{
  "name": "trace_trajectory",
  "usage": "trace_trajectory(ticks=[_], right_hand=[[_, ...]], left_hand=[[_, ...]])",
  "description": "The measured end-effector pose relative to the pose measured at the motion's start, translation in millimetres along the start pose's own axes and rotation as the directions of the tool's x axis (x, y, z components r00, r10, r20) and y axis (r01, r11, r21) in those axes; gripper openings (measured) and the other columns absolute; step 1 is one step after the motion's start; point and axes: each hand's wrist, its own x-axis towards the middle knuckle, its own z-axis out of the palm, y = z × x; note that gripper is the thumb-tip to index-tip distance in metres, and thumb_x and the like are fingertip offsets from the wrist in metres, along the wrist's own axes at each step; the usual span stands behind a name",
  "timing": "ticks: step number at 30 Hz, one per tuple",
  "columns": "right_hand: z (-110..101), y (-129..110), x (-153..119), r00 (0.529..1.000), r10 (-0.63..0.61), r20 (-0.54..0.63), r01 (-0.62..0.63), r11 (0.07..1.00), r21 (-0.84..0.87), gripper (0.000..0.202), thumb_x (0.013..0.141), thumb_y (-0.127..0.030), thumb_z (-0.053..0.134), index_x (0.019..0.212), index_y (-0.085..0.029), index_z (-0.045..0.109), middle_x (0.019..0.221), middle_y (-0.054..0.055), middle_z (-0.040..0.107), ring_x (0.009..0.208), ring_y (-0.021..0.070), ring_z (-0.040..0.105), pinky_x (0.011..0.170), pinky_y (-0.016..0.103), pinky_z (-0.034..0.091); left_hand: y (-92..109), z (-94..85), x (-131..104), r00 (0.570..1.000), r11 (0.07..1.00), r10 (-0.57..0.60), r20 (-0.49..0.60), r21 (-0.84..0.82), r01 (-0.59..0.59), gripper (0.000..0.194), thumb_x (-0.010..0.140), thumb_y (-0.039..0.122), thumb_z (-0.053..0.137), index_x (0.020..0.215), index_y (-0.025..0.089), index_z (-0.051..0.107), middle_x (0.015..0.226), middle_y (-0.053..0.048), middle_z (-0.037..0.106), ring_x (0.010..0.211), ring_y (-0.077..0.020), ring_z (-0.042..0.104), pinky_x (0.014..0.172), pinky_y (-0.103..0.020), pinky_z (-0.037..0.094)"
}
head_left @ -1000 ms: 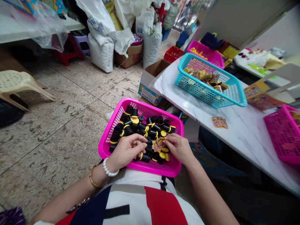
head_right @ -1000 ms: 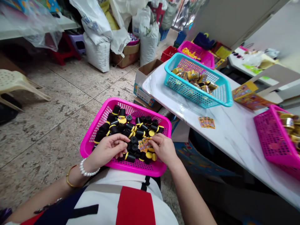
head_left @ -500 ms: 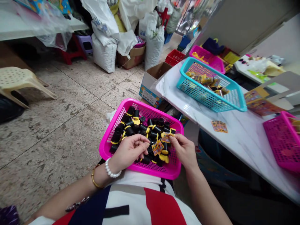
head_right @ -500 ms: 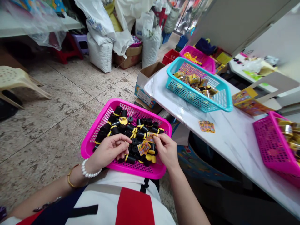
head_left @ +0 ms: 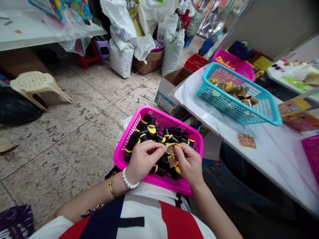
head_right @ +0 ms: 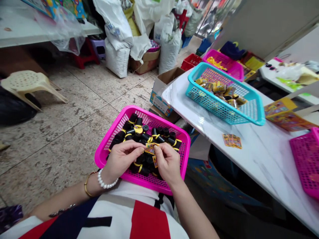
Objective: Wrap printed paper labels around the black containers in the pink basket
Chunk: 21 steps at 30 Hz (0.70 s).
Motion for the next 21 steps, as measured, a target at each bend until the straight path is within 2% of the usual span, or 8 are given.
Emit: trace_trajectory(ticks=[2,6,8,11,14,17,19,21], right_hand=[[3.0,-1.8,-0.2,0.999,-0.034,0.022,0.034,0.999,-0.01,0.029,0.092,-0.031,0.054,0.066,-0.019,0.056,0.063,-0.002,0.05,0.059,0.0119,0.047,0.057,0.025,0.037],[11.5,-6.4,-4.1,0.987,-0.136,0.084,0.139,0.99,-0.025,0.022,0.09,-0.024,0.056,0.069,-0.019,0.057,0.068,0.0,0.055,0.062,0.0127,0.051,0.059,0.025,0.039],[15.4,-9.3,-5.0,0.974,-0.2,0.108,0.203,0.979,-0.026,0.017,0.089,-0.022,0.057,0.073,-0.019,0.06,0.074,0.002,0.059,0.067,0.0139,0.054,0.063,0.026,0.042],[17.5,-12.2,1.0,0.951,-0.244,0.189,0.251,0.968,-0.015,0.017,0.089,-0.022,0.056,0.075,-0.019,0.063,0.074,0.003,0.061,0.069,0.0149,0.057,0.065,0.027,0.044],[15.0,-9.2,20.0,0.943,-0.218,0.251,0.236,0.971,-0.045,0.019,0.09,-0.028,0.055,0.078,-0.02,0.066,0.071,0.002,0.063,0.065,0.0149,0.058,0.063,0.027,0.045],[12.5,0.6,47.5,0.965,-0.166,0.201,0.217,0.939,-0.266,0.018,0.089,-0.032,0.055,0.088,-0.02,0.069,0.084,0.005,0.071,0.075,0.0179,0.064,0.071,0.03,0.047],[12.8,8.2,64.6,0.951,-0.117,0.285,0.235,0.873,-0.427,0.017,0.086,-0.028,0.057,0.097,-0.022,0.069,0.094,0.005,0.073,0.083,0.0208,0.066,0.076,0.032,0.048],[14.3,14.5,77.6,0.901,-0.063,0.428,0.288,0.826,-0.485,0.026,0.082,-0.022,0.059,0.106,-0.025,0.068,0.102,0.004,0.073,0.088,0.0224,0.067,0.079,0.032,0.048]], left_hand=[[-3.4,-0.3,0.3,0.999,0.999,0.047,-0.023,0.008,-0.047,0.016,0.078,0.03,0.07,0.084,0.016,0.074,0.077,-0.003,0.064,0.065,-0.0105,0.057,0.058,-0.021,0.046],[-6.2,-1.3,-0.1,0.998,0.998,0.06,-0.027,0.013,-0.059,0.017,0.073,0.027,0.074,0.084,0.015,0.074,0.084,-0.006,0.066,0.074,-0.0137,0.06,0.063,-0.023,0.048],[-4.4,-4.0,-1.0,0.999,1.0,0.012,-0.035,0.009,-0.011,0.014,0.073,0.027,0.074,0.081,0.015,0.074,0.08,-0.005,0.067,0.068,-0.0125,0.059,0.059,-0.022,0.046],[1.0,-13.5,-1.4,0.986,0.986,-0.162,-0.024,-0.04,0.161,0.016,0.074,0.03,0.072,0.079,0.015,0.074,0.059,0.0,0.062,0.047,-0.0075,0.049,0.043,-0.019,0.037],[6.3,-28.7,1.9,0.964,0.954,-0.264,-0.004,-0.146,0.261,0.021,0.074,0.033,0.073,0.081,0.014,0.071,0.053,0.002,0.059,0.037,-0.0042,0.04,0.035,-0.017,0.028],[9.8,-43.8,8.5,0.946,0.901,-0.32,-0.053,-0.327,0.286,0.024,0.07,0.033,0.076,0.081,0.014,0.066,0.054,0.002,0.06,0.037,-0.0031,0.041,0.034,-0.014,0.025],[10.9,-50.2,12.7,0.934,0.856,-0.353,-0.054,-0.42,0.299,0.026,0.068,0.032,0.078,0.077,0.014,0.062,0.051,0.004,0.057,0.036,-0.0026,0.041,0.034,-0.013,0.024],[11.3,-52.7,15.5,0.938,0.842,-0.346,-0.026,-0.449,0.298,0.027,0.067,0.031,0.079,0.075,0.013,0.061,0.053,0.003,0.059,0.035,-0.0012,0.04,0.034,-0.013,0.021]])
